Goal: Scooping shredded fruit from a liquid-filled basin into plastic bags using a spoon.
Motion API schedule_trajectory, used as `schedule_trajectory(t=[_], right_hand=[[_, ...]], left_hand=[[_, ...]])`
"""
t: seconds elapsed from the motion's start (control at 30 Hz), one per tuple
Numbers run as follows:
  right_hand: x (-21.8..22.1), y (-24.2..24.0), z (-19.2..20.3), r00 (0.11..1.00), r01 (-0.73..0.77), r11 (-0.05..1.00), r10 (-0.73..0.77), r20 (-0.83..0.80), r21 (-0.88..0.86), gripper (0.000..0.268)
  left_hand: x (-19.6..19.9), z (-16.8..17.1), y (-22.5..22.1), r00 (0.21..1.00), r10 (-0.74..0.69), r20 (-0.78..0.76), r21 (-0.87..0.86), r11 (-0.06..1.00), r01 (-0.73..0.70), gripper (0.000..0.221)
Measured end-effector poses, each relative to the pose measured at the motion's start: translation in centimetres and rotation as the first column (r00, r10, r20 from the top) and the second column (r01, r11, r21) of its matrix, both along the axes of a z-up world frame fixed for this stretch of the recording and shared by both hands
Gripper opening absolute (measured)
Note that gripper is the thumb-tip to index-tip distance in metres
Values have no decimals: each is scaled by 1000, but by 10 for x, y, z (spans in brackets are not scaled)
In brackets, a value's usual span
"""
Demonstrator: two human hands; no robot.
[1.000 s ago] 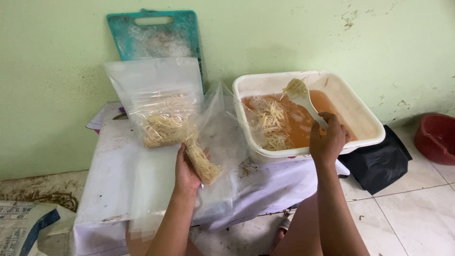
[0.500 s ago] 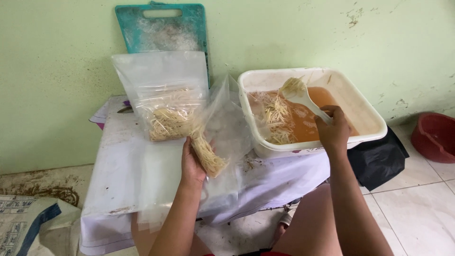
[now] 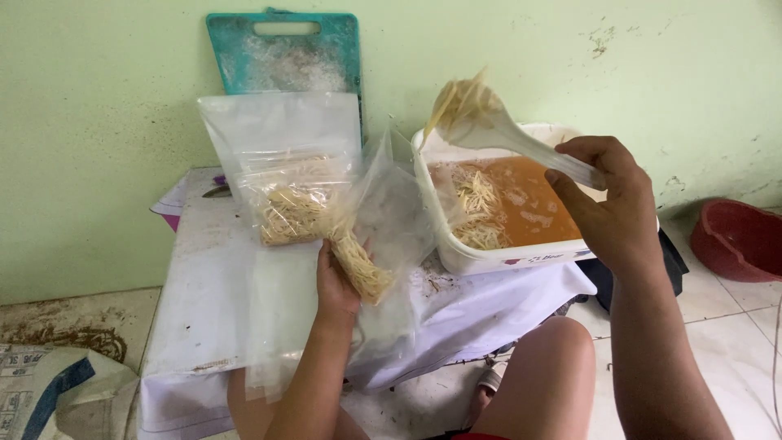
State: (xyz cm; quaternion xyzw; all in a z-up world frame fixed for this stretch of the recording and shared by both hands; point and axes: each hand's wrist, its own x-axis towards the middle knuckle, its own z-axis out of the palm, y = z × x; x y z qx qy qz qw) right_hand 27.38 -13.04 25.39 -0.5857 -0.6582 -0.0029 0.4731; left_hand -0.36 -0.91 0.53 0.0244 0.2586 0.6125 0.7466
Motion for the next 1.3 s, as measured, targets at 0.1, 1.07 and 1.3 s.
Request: schedule_trajectory(t=[0.1, 1.07, 1.3], right_hand=[[-14, -5, 14, 977, 29, 996, -11, 214, -81, 27], [-133, 95, 51, 664, 72, 741, 465, 586, -668, 31], [-141, 84, 42, 648, 109, 703, 486, 587, -702, 30]], left_hand=[[-1, -35, 15, 991, -26, 130, 138, 990, 7, 52], [0, -18, 8, 993, -29, 111, 55, 998, 23, 69], [3, -43, 22, 994, -27, 105, 84, 996, 18, 71]])
